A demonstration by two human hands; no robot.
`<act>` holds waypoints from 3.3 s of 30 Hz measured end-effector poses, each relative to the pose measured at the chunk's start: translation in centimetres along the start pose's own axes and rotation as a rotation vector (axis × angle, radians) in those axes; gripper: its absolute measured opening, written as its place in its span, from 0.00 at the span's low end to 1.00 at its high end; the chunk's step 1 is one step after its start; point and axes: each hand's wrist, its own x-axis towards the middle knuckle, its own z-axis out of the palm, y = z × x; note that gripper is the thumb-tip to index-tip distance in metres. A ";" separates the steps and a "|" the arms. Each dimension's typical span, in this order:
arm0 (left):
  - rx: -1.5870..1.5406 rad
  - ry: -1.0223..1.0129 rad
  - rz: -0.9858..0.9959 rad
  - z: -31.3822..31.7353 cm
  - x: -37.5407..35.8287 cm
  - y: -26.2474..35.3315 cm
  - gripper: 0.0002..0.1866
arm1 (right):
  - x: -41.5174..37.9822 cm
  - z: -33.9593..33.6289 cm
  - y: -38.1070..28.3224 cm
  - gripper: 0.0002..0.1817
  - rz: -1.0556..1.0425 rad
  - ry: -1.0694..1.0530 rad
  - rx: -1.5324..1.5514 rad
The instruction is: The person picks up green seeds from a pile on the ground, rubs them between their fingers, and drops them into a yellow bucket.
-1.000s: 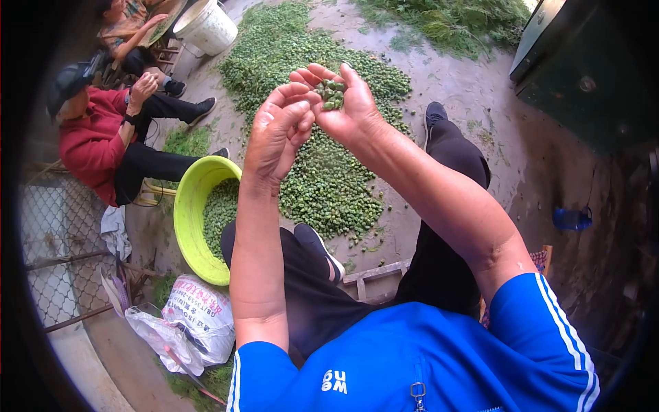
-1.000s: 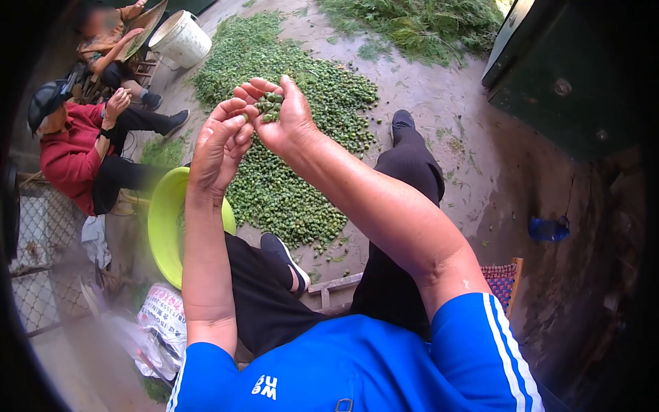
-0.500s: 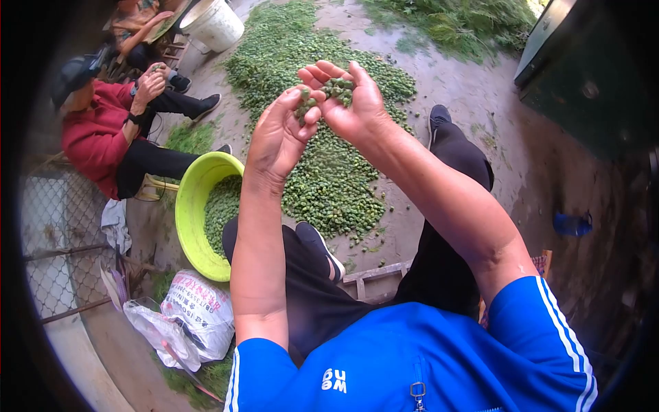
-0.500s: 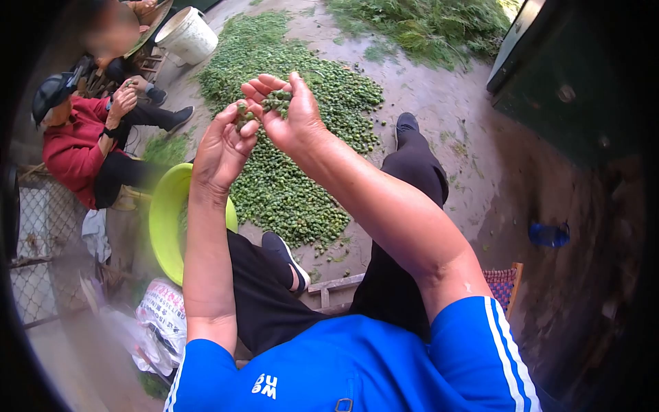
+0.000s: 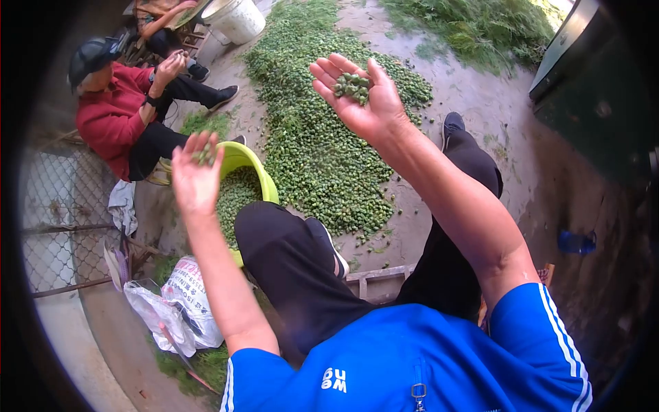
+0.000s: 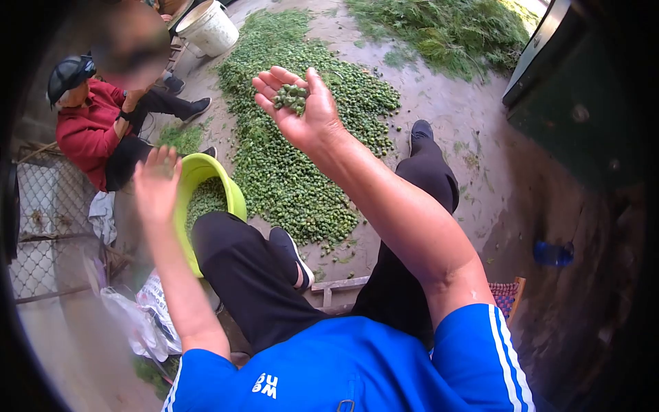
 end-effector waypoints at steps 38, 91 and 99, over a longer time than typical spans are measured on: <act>1.032 -0.264 0.384 13.1 0.9 -13.7 0.10 | 0.1 -1.3 2.2 0.34 0.129 -0.026 0.007; 1.011 -0.308 0.341 11.9 1.8 -13.5 0.07 | -0.4 -2.3 4.2 0.23 0.178 0.143 -0.158; -0.044 -0.079 -0.176 12.8 0.9 -10.0 0.09 | -0.6 -1.1 3.0 0.37 0.235 0.077 -0.120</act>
